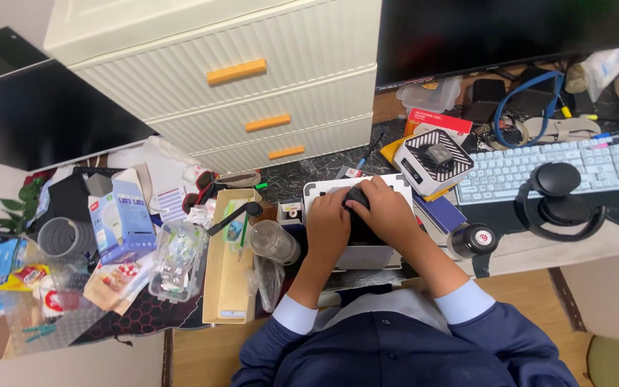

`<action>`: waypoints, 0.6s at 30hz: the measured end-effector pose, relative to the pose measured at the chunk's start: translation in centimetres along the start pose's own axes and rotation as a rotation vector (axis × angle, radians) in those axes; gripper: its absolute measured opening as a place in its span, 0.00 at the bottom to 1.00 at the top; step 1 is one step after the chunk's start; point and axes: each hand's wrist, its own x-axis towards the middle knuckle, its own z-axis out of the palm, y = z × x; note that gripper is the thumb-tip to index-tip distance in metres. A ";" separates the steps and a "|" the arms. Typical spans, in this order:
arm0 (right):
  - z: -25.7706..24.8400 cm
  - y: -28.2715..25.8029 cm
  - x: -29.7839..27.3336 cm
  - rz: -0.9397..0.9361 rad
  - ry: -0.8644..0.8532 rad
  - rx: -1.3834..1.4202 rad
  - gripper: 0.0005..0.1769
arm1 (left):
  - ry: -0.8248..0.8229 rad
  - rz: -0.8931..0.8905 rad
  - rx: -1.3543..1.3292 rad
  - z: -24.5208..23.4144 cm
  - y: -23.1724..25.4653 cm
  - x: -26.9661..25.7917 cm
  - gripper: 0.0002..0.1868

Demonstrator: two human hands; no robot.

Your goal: The recorder is unpacking, inspecting, and assembling parts of a small electronic device, possibly a projector or computer component, on a cluttered desk.

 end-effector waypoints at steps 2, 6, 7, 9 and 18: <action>0.5 0.1 -0.4 -0.004 0.019 -0.084 0.16 | -0.019 0.007 0.005 0.1 -0.2 -0.1 0.18; 0.4 -0.8 -1.0 -0.056 0.098 -0.330 0.12 | -0.035 0.021 0.032 0.5 -0.9 -0.4 0.20; 0.3 -0.7 -1.2 -0.050 0.100 -0.333 0.12 | -0.040 0.024 0.028 0.9 -1.3 -0.6 0.20; 0.1 -0.3 -1.5 -0.033 0.036 -0.332 0.19 | -0.042 0.025 0.069 1.7 -2.0 -1.0 0.20; -1.7 1.1 -2.2 0.025 -0.091 -0.098 0.37 | -0.178 -0.028 -0.086 -0.2 -0.5 -0.2 0.36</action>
